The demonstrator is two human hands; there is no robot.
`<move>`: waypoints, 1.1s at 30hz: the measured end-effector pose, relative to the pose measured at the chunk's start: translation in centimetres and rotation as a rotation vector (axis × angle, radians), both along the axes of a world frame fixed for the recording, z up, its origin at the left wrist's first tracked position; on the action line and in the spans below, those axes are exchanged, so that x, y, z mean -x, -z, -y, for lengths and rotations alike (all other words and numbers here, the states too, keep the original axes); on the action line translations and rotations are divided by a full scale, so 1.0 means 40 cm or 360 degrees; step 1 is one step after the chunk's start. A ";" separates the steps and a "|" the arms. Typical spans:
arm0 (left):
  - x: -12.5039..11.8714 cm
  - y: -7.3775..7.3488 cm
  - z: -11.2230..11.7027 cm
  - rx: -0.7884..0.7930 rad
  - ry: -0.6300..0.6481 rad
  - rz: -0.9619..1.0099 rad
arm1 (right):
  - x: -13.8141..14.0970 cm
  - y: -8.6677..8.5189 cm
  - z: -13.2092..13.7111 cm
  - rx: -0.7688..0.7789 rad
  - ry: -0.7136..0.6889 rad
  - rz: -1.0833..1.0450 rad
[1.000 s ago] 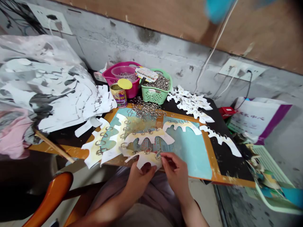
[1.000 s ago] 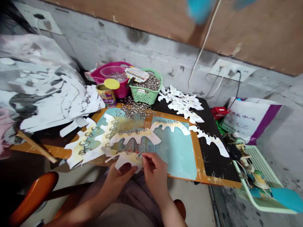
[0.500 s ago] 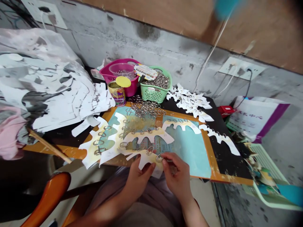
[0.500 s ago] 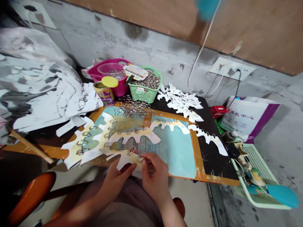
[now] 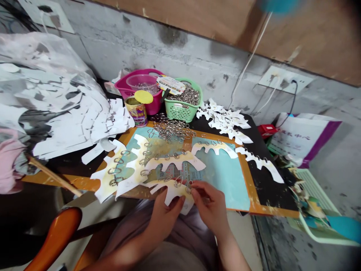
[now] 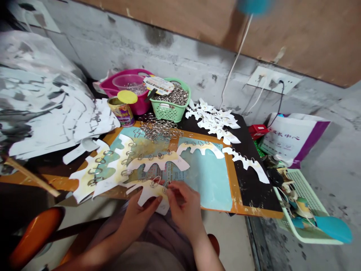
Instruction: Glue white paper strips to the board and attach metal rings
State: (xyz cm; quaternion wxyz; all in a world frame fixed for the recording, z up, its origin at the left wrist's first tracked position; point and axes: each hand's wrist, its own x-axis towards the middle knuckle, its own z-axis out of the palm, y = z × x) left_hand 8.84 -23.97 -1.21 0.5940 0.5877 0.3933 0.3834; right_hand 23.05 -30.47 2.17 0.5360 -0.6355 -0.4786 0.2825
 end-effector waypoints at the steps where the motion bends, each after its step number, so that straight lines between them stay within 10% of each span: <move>1: 0.001 0.002 0.000 -0.0010 -0.0004 0.0007 | 0.003 0.002 -0.005 0.0018 0.0048 0.0078; 9: -0.013 0.043 0.016 -0.0230 -0.0066 -0.0142 | 0.002 0.009 -0.016 0.0138 -0.0008 0.0307; 17: 0.064 -0.027 0.069 -0.0726 0.0602 -0.0086 | -0.097 0.034 -0.030 0.0182 -0.0128 0.0930; 22: 0.004 -0.084 -0.019 -0.1420 0.0447 -0.0490 | -0.114 0.067 -0.026 0.0167 -0.0142 0.1142; 27: -0.120 -0.037 -0.114 -0.1403 0.0709 -0.0741 | -0.118 0.075 -0.013 0.0151 -0.0200 0.1062; 33: -0.135 -0.018 -0.124 -0.1416 0.0741 -0.0771 | -0.132 0.091 0.004 0.0080 -0.0202 0.0986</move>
